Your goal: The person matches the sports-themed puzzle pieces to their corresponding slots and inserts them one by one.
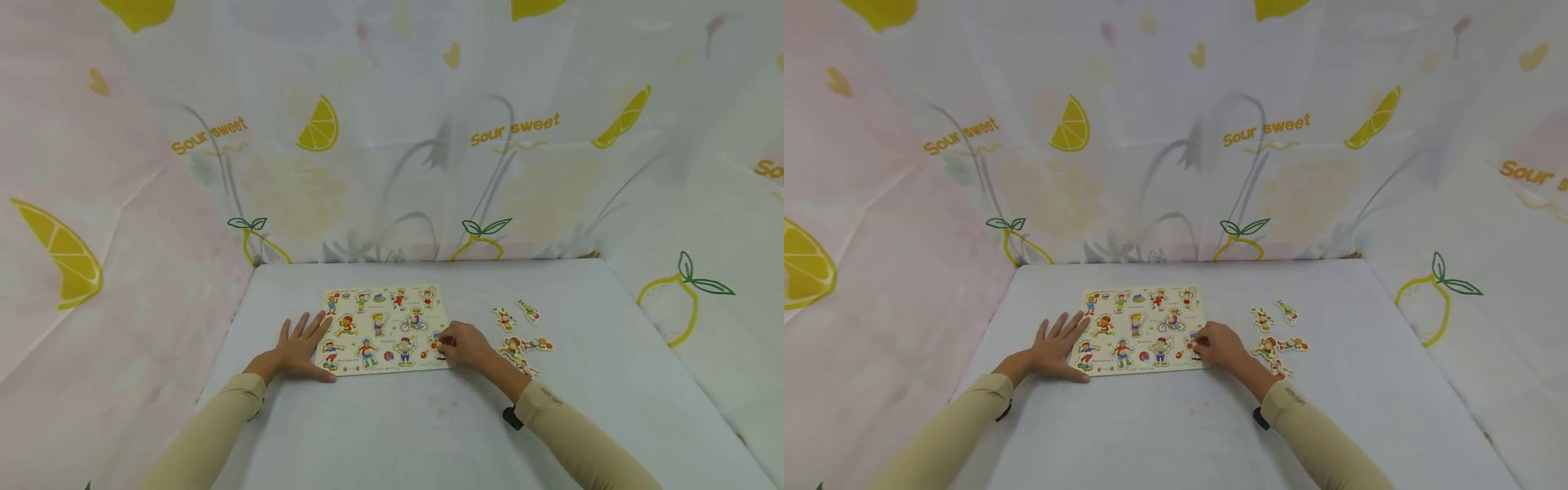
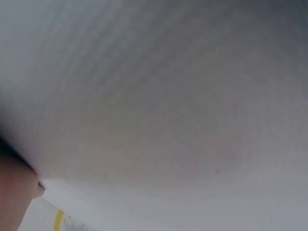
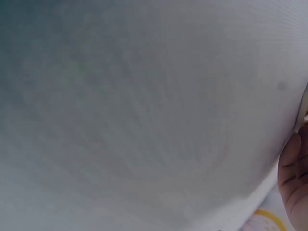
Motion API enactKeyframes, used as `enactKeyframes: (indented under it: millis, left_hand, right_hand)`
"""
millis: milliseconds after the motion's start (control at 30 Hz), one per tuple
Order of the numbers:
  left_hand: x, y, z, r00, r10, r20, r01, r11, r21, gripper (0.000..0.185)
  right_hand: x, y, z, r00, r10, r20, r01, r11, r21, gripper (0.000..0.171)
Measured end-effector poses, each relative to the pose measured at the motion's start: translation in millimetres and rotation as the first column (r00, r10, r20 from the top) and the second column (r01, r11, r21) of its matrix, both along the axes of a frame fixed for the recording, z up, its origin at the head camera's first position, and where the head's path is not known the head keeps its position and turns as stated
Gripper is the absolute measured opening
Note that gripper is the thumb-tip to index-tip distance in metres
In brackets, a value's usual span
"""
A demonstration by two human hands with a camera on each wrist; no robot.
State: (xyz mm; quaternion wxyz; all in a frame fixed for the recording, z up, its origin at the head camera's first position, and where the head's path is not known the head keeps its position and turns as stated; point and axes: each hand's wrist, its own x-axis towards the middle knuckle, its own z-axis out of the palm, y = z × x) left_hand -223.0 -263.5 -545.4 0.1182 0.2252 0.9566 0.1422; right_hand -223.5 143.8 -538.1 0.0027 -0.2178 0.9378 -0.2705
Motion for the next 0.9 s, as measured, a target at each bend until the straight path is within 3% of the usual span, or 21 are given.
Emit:
enactKeyframes:
  millis: [300, 400, 533, 633, 733, 900]
  left_hand:
    - [-1.8, -4, -1.3, 1.000, 0.013, -0.007, -0.014, 0.999, -0.030, 0.136]
    - [-2.1, -2, -0.9, 1.000, 0.016, 0.002, -0.016, 0.999, -0.046, 0.135]
    - [-1.0, 3, 0.4, 1.000, 0.026, 0.006, -0.026, 0.996, -0.083, 0.135]
    - [0.6, 5, 2.7, 0.999, 0.039, 0.008, -0.038, 0.996, -0.084, 0.134]
    - [0.7, 5, 4.0, 0.999, 0.045, 0.009, -0.044, 0.994, -0.095, 0.134]
    - [-0.1, 4, 3.2, 0.999, 0.042, 0.004, -0.042, 0.994, -0.098, 0.134]
  right_hand:
    - [-6.8, 5, 0.9, 0.997, 0.052, 0.055, -0.045, 0.992, -0.114, 0.014]
    - [-8.5, 8, 3.1, 0.992, 0.062, 0.109, -0.047, 0.990, -0.131, 0.028]
    - [-8.9, 11, 10.3, 0.989, -0.007, 0.145, 0.034, 0.982, -0.184, 0.056]
    - [-9.1, 12, 17.2, 0.995, -0.067, 0.071, 0.076, 0.987, -0.138, 0.075]
    - [-9.9, 16, 20.7, 0.995, -0.071, -0.072, 0.073, 0.997, 0.020, 0.087]
    - [-9.3, 19, 21.6, 0.977, -0.039, -0.212, 0.080, 0.979, 0.189, 0.091]
